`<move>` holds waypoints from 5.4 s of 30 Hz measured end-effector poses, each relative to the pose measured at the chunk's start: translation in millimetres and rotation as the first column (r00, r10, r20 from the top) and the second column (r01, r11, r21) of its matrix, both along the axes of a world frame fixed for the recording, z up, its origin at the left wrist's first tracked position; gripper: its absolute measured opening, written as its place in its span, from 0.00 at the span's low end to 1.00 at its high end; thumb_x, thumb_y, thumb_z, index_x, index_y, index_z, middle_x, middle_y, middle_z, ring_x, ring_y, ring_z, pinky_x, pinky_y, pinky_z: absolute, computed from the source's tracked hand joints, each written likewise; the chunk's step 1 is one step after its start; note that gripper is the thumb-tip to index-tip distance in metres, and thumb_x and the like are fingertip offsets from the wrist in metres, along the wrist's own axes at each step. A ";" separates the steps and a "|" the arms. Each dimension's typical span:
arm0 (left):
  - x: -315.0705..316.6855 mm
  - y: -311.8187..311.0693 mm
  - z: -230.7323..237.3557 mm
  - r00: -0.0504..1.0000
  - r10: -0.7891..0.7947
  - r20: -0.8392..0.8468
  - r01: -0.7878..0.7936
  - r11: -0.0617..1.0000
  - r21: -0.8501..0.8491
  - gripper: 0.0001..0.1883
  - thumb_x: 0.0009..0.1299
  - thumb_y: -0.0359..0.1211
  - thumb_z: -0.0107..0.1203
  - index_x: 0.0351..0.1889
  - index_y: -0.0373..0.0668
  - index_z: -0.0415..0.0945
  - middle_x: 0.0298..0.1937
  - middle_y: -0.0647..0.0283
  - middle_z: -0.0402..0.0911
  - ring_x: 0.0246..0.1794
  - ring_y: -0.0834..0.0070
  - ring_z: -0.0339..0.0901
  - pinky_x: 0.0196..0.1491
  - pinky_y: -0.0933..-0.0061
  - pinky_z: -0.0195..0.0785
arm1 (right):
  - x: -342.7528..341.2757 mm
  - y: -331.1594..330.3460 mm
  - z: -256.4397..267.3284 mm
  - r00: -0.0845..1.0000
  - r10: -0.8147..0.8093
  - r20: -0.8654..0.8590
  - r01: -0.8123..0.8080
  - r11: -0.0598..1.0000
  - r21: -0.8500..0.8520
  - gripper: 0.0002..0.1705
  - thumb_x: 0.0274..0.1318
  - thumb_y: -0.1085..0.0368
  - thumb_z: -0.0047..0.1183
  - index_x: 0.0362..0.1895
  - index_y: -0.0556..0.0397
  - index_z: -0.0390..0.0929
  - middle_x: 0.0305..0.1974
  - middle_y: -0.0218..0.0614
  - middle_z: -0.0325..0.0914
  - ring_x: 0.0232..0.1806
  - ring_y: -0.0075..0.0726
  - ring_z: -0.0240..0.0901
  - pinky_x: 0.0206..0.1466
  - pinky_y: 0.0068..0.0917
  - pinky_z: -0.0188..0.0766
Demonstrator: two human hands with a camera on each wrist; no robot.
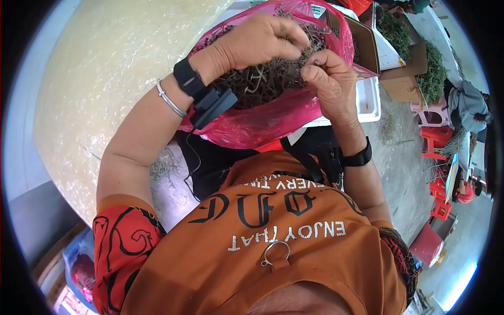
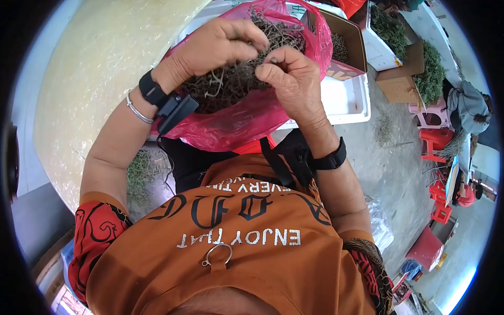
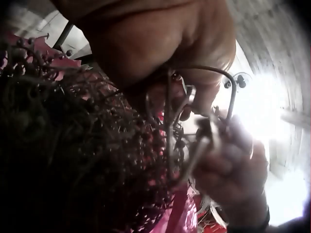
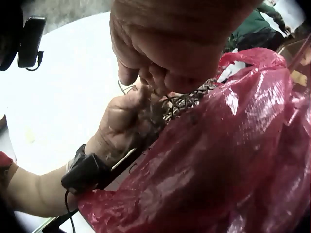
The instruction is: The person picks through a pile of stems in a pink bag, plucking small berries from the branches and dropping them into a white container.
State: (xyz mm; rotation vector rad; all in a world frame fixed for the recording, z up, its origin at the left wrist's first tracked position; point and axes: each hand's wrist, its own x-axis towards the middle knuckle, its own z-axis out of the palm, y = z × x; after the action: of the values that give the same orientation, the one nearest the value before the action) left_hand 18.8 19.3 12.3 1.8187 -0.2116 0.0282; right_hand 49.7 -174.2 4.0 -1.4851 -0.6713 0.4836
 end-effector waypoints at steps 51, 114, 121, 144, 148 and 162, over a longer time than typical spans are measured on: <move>0.7 9.5 -30.1 0.946 0.048 -0.321 -0.228 0.803 -0.551 0.14 0.71 0.39 0.46 0.37 0.36 0.75 0.33 0.59 0.79 0.16 0.86 0.58 0.20 0.84 0.57 | 12.6 -45.3 -18.5 0.847 0.105 -0.521 -0.014 0.984 0.176 0.03 0.50 0.71 0.48 0.26 0.55 0.69 0.18 0.24 0.63 0.18 0.20 0.58 0.18 0.17 0.55; -4.7 -0.6 -30.9 0.991 0.010 -0.136 -0.043 0.970 -0.239 0.07 0.54 0.17 0.51 0.27 0.39 0.71 0.33 0.68 0.73 0.32 0.83 0.68 0.35 0.84 0.62 | 137.8 -55.4 -7.5 0.810 -0.210 -0.548 0.307 0.948 0.090 0.07 0.57 0.69 0.41 0.26 0.55 0.67 0.21 0.28 0.62 0.19 0.22 0.55 0.20 0.15 0.50; -1.3 -3.1 -32.7 0.989 0.080 0.125 -0.064 0.990 -0.125 0.09 0.46 0.15 0.54 0.21 0.38 0.70 0.30 0.69 0.70 0.32 0.79 0.68 0.39 0.80 0.63 | 216.8 -52.8 -38.0 0.749 -0.660 0.048 0.659 0.736 -0.158 0.09 0.56 0.73 0.38 0.35 0.61 0.73 0.33 0.42 0.74 0.37 0.34 0.71 0.37 0.26 0.68; -7.3 -7.7 -27.5 0.967 0.050 0.248 -0.077 0.992 0.102 0.10 0.48 0.20 0.61 0.22 0.38 0.70 0.28 0.68 0.67 0.31 0.78 0.67 0.37 0.80 0.60 | 31.2 5.2 -16.4 0.974 0.037 0.223 0.019 0.969 -0.245 0.05 0.46 0.72 0.54 0.31 0.58 0.77 0.23 0.26 0.72 0.25 0.17 0.65 0.27 0.16 0.63; -4.1 -9.6 -29.4 0.989 0.074 0.128 -0.070 0.997 -0.034 0.09 0.49 0.26 0.63 0.25 0.37 0.72 0.27 0.65 0.70 0.29 0.75 0.70 0.35 0.77 0.64 | 30.2 6.5 -5.7 0.935 0.021 0.355 0.085 0.956 -0.282 0.04 0.46 0.71 0.54 0.29 0.58 0.76 0.22 0.27 0.72 0.25 0.18 0.66 0.28 0.18 0.65; 6.1 -2.8 -45.8 0.884 -0.170 0.435 -0.062 0.880 0.470 0.12 0.64 0.36 0.54 0.24 0.38 0.71 0.23 0.63 0.64 0.25 0.70 0.68 0.29 0.75 0.63 | 2.3 -22.4 14.4 0.984 0.146 -0.104 -0.177 0.880 -0.440 0.17 0.53 0.66 0.46 0.12 0.57 0.65 0.13 0.29 0.63 0.13 0.29 0.59 0.16 0.23 0.52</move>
State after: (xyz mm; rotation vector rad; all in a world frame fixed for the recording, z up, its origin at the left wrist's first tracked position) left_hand 24.9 16.6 -33.6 2.2754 -0.6632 0.4117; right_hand 52.1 -196.6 18.4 -1.8431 -0.6599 0.8596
